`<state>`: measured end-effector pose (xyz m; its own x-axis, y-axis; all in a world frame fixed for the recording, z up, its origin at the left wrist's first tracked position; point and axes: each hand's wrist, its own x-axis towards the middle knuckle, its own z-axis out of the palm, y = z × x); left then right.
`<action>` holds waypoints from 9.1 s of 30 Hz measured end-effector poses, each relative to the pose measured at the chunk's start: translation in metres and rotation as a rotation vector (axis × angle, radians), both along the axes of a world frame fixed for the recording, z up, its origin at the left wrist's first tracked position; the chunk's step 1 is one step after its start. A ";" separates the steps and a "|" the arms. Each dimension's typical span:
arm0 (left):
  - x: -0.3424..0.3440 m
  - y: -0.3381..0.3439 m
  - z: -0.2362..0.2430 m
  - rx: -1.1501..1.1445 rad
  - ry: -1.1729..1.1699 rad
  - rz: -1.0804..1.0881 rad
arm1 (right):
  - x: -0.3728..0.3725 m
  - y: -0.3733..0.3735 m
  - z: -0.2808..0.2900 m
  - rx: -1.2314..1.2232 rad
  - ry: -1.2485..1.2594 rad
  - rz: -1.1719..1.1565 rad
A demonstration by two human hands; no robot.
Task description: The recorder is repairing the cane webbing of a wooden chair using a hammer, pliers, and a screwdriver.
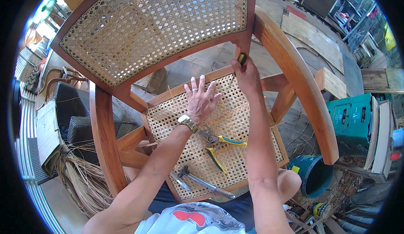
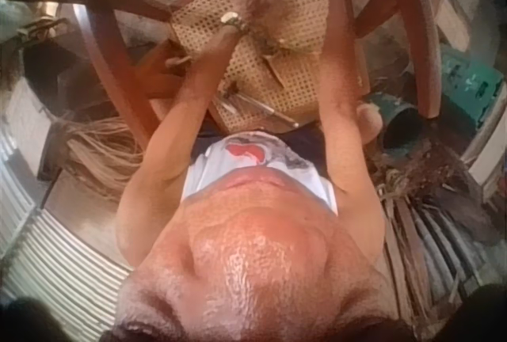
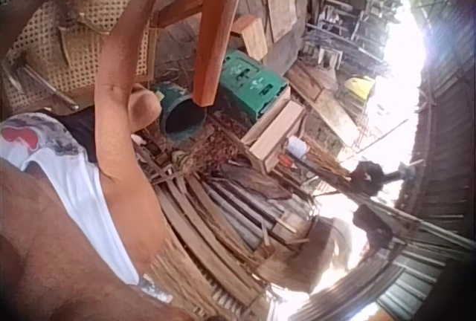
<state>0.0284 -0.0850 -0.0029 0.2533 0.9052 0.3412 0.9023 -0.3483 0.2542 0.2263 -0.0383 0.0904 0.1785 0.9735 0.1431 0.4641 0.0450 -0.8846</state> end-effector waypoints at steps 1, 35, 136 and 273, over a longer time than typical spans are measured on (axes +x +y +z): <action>0.000 0.001 0.000 0.011 -0.029 -0.005 | -0.001 0.008 -0.005 -0.001 0.173 -0.039; 0.003 0.005 -0.004 -0.033 -0.018 0.056 | -0.080 0.003 -0.036 0.409 -0.281 0.219; 0.007 0.005 -0.002 0.048 0.060 0.021 | -0.063 -0.013 -0.028 0.159 -0.299 0.189; -0.062 0.093 0.029 -0.644 -0.107 -0.130 | -0.042 -0.009 -0.003 0.021 0.026 0.469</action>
<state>-0.0337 0.0076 0.0263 0.3692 0.9010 -0.2279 0.8213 -0.2016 0.5336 0.1846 -0.0475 0.0877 -0.2764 0.9467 0.1653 0.3668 0.2629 -0.8924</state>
